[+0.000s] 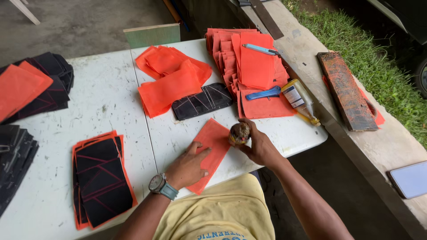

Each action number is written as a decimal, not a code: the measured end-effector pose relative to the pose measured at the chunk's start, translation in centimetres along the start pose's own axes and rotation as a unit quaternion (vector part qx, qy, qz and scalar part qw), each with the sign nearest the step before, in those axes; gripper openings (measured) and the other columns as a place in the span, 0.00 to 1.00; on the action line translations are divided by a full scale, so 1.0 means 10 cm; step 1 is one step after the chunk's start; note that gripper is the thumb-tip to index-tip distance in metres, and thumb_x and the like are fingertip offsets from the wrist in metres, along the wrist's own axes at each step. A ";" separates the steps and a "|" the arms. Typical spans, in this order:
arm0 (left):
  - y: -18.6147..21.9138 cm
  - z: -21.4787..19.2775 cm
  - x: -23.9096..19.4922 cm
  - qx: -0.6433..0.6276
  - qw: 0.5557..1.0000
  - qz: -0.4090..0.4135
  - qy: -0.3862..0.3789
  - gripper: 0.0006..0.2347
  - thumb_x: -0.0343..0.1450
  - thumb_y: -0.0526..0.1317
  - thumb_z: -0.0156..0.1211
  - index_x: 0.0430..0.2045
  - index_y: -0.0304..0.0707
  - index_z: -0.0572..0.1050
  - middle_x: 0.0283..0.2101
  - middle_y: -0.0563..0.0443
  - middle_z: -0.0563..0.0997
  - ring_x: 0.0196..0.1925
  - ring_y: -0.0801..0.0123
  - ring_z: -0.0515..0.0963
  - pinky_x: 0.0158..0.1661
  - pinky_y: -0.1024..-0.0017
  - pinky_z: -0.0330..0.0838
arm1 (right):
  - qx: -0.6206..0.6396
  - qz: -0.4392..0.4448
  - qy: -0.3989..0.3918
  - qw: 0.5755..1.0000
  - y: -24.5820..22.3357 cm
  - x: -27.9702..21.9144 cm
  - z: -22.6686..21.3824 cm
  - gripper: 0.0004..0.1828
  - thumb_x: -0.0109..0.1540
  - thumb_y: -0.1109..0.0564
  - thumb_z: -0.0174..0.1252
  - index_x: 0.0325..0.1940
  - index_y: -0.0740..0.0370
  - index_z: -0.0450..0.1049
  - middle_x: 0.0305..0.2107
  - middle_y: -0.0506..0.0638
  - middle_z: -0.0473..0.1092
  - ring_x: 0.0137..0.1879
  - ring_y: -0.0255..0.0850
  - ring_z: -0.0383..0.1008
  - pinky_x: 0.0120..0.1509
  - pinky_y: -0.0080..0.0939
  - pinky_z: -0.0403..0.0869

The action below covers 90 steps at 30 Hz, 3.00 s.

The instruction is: The person repeatedly picks up a black patterned fabric piece and an orange fabric piece, aligns them, and rubs the edges with a small round tool to secure or finish the seam. The person stacks completed pairs on the table and continues the process with new pieces.

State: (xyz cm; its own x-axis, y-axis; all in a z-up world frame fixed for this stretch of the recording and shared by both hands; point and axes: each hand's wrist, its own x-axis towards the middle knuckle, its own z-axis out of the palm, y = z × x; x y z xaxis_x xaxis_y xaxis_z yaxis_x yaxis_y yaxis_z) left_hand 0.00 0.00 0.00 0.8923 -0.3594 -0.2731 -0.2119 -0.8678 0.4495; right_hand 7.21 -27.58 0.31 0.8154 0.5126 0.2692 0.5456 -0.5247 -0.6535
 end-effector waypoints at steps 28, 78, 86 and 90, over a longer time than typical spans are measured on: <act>0.30 0.08 -0.14 -0.001 0.998 -0.017 0.067 0.36 0.57 0.52 0.79 0.58 0.40 0.70 0.64 0.40 0.62 0.64 0.47 0.68 0.63 0.56 0.65 | 0.003 0.094 0.035 0.995 -0.05 -0.39 -0.27 0.53 0.56 0.59 0.68 0.78 0.50 0.44 0.52 0.60 0.76 0.60 0.58 0.75 0.61 0.52 0.74; -1.22 -1.35 -1.39 0.183 0.922 -0.231 0.250 0.28 0.67 0.49 0.61 0.64 0.49 0.63 0.64 0.46 0.68 0.56 0.54 0.79 0.66 0.47 0.60 | -0.196 -0.041 -0.067 0.977 0.18 1.58 0.93 0.19 0.60 0.41 0.62 0.52 0.47 0.81 0.52 0.46 0.76 0.61 0.49 0.71 0.67 0.50 0.65; -0.61 -0.75 -1.74 0.001 0.889 -0.439 0.133 0.53 0.57 0.63 0.72 0.74 0.55 0.40 0.74 0.38 0.41 0.64 0.35 0.69 0.60 0.33 0.58 | -0.181 -0.048 -0.063 0.980 0.05 1.52 0.93 0.12 0.60 0.47 0.61 0.42 0.53 0.82 0.42 0.48 0.79 0.50 0.47 0.76 0.65 0.48 0.69; -0.69 -0.58 -1.67 -0.009 0.879 -0.441 0.183 0.45 0.58 0.53 0.66 0.73 0.53 0.49 0.75 0.41 0.48 0.57 0.40 0.79 0.58 0.43 0.71 | -0.119 -0.059 -0.022 0.991 -0.16 1.50 0.90 0.10 0.63 0.52 0.58 0.41 0.58 0.81 0.37 0.53 0.78 0.43 0.54 0.77 0.58 0.50 0.72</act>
State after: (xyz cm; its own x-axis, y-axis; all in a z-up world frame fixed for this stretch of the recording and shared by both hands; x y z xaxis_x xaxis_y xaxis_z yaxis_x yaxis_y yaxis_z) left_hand -11.12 13.94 6.40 0.7757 0.5874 -0.2310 0.6295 -0.7468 0.2147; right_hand 16.77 -12.93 -0.98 0.7367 0.6062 0.2996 0.6713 -0.6022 -0.4322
